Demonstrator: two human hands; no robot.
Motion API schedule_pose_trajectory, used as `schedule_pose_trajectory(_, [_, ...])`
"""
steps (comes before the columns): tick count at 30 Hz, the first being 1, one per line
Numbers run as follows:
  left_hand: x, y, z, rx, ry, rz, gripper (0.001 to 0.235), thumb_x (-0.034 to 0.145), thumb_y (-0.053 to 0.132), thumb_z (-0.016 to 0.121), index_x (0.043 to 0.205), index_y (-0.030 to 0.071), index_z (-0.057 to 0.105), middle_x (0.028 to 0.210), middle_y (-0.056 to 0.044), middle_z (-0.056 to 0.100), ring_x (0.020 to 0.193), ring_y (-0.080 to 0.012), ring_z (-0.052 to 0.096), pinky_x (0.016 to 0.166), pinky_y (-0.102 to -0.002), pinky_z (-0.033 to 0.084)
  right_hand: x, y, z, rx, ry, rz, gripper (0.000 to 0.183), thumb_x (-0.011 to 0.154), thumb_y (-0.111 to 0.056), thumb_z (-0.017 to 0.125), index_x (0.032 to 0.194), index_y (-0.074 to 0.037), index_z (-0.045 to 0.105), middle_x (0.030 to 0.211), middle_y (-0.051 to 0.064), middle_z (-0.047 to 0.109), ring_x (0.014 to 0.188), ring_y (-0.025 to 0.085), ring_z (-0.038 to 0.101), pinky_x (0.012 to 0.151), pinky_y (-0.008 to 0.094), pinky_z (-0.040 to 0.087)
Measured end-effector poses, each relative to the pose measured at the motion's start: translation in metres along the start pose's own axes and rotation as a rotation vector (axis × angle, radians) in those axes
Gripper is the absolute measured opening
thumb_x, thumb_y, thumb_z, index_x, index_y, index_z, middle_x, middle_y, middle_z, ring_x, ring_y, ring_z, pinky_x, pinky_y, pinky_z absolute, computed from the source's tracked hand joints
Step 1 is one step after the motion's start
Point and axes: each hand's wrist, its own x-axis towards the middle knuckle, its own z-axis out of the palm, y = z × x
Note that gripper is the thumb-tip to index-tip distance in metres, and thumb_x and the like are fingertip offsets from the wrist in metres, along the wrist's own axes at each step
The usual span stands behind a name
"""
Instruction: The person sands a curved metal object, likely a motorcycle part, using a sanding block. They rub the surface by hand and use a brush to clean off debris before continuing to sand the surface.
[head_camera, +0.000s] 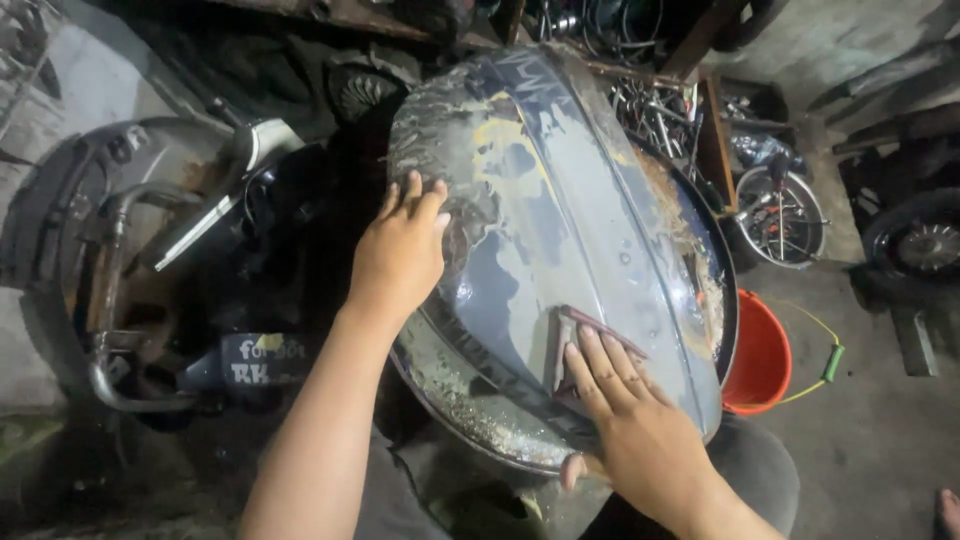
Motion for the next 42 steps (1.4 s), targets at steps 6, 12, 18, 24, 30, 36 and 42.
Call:
schedule_pose_trajectory(6, [-0.004,-0.001,0.003,-0.018,-0.011,-0.001,0.042,0.110,0.022,0.056,0.148,0.004,0.059,0.154,-0.034,0.052,0.141,-0.0563,0.050,0.110,-0.056,0.049,0.105,0.028,-0.064,0.198,-0.321,0.046,0.135,0.084,-0.086,0.061,0.172,-0.007,-0.004,0.178,0.018,-0.004,0.161,0.039,-0.002,0.125,0.049,0.017])
schedule_pose_trajectory(12, [-0.005,0.001,-0.001,-0.005,-0.002,0.010,0.042,0.108,0.022,0.059,0.146,0.004,0.061,0.154,-0.033,0.054,0.140,-0.0566,0.051,0.105,-0.057,0.052,0.241,0.078,-0.076,0.289,-0.439,0.052,0.110,0.094,-0.081,0.027,0.171,-0.008,-0.003,0.178,0.018,-0.008,0.163,0.038,-0.006,0.126,0.057,0.019])
schedule_pose_trajectory(18, [-0.004,0.000,-0.004,-0.003,-0.011,0.018,0.038,0.107,0.020,0.060,0.142,0.005,0.063,0.154,-0.033,0.054,0.138,-0.0575,0.052,0.106,-0.058,0.052,0.281,0.106,-0.038,0.339,-0.315,0.058,0.105,0.096,-0.079,0.030,0.171,-0.008,0.013,0.178,0.019,0.002,0.164,0.036,0.002,0.127,0.055,0.018])
schedule_pose_trajectory(24, [-0.004,0.002,-0.004,-0.013,-0.059,-0.024,0.041,0.109,0.021,0.057,0.147,0.005,0.060,0.155,-0.034,0.052,0.141,-0.0580,0.049,0.106,-0.059,0.051,0.175,0.061,-0.064,0.347,-0.278,0.032,0.120,0.087,-0.086,0.036,0.172,-0.010,0.001,0.178,0.018,-0.003,0.163,0.038,-0.002,0.125,0.057,0.020])
schedule_pose_trajectory(30, [-0.005,0.003,-0.003,-0.035,-0.033,0.012,0.041,0.109,0.019,0.057,0.146,0.003,0.060,0.153,-0.036,0.052,0.141,-0.0585,0.049,0.110,-0.057,0.049,0.035,0.029,-0.039,0.326,-0.251,0.179,0.139,0.070,-0.087,0.066,0.172,-0.014,0.007,0.180,0.013,0.003,0.164,0.035,0.007,0.120,0.052,0.034])
schedule_pose_trajectory(36, [-0.007,0.001,-0.003,-0.037,-0.019,-0.001,0.041,0.109,0.020,0.056,0.148,0.006,0.060,0.154,-0.035,0.052,0.141,-0.0572,0.049,0.110,-0.057,0.049,0.073,0.047,-0.077,0.338,-0.392,0.216,0.126,0.079,-0.087,0.040,0.171,-0.012,-0.002,0.179,0.012,-0.005,0.164,0.033,-0.001,0.113,0.053,0.039])
schedule_pose_trajectory(42, [-0.008,0.001,-0.006,-0.028,0.023,0.012,0.040,0.109,0.019,0.058,0.147,0.008,0.063,0.154,-0.032,0.055,0.140,-0.0555,0.051,0.109,-0.058,0.051,0.206,0.091,-0.109,0.236,-0.593,0.289,0.103,0.097,-0.066,0.036,0.171,-0.014,-0.012,0.182,0.005,-0.015,0.166,0.031,0.003,0.091,0.041,0.062])
